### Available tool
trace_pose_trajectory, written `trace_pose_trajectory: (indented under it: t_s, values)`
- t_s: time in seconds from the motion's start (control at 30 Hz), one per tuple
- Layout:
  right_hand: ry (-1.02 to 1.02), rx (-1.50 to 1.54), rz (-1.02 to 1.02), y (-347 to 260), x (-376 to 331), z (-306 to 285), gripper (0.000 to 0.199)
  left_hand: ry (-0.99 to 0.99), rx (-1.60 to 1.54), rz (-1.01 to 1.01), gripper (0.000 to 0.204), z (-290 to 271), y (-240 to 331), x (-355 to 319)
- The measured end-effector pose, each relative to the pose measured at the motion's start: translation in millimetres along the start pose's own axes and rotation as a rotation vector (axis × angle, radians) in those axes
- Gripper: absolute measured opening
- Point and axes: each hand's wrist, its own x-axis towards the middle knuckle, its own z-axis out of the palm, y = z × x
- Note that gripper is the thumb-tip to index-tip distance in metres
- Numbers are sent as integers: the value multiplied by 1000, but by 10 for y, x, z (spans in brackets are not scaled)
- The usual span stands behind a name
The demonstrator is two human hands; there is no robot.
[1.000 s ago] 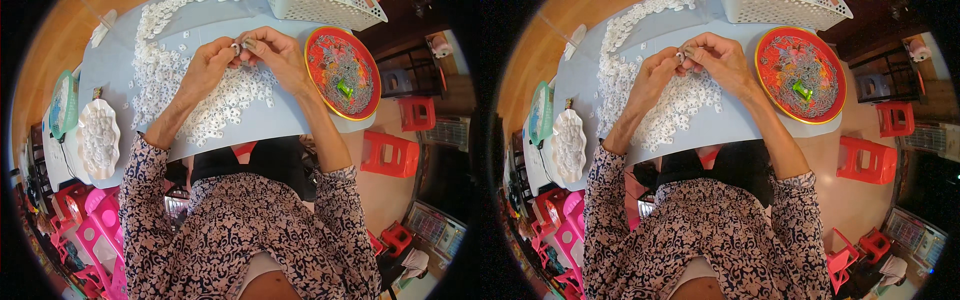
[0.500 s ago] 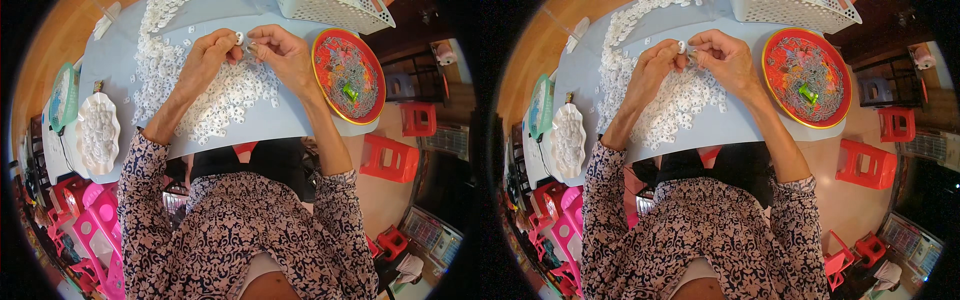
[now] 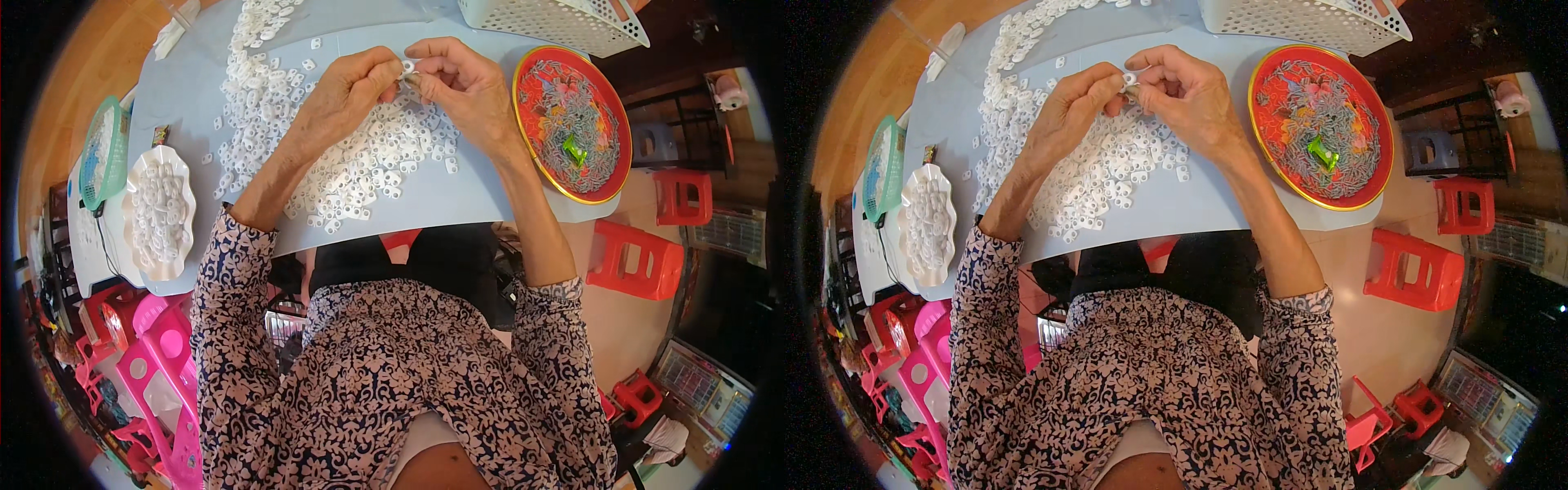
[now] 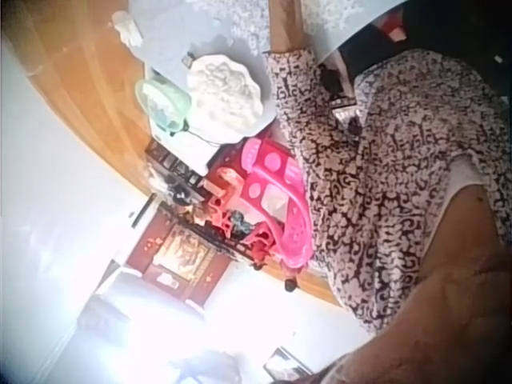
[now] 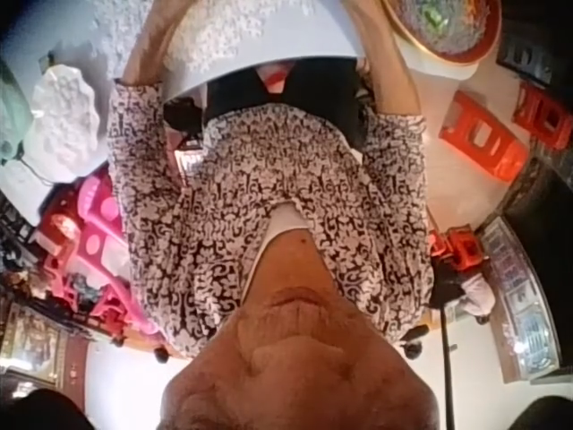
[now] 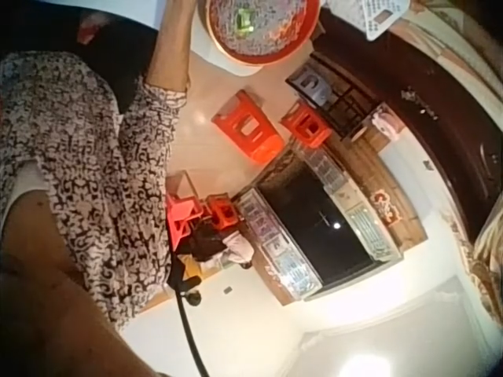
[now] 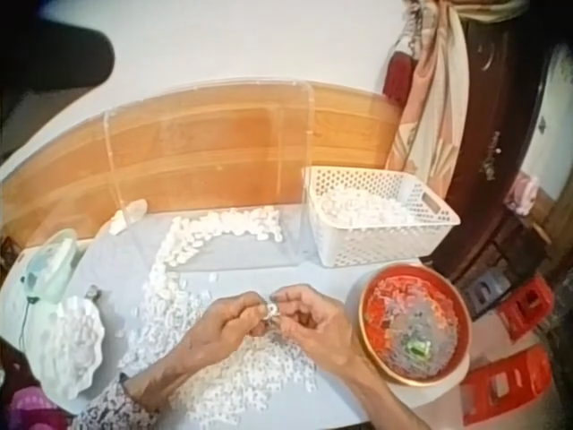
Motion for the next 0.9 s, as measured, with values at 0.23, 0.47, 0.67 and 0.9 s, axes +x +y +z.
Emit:
trace_pose_trajectory:
  t_s: [0.23,0.47,0.67,0.9]
  values:
    - [44,3,-78,9,9,17,22,-38,-70,-25,30,13,37,12]
    - [53,21,-82,11,21,17,23,55,-102,-10,30,124,51,-46]
    - [2,35,-58,3,-4,15,23,87,-44,46,29,113,57,-49]
    - [-7,18,-71,5,-2,23,23,58,56,88,27,88,50,-43]
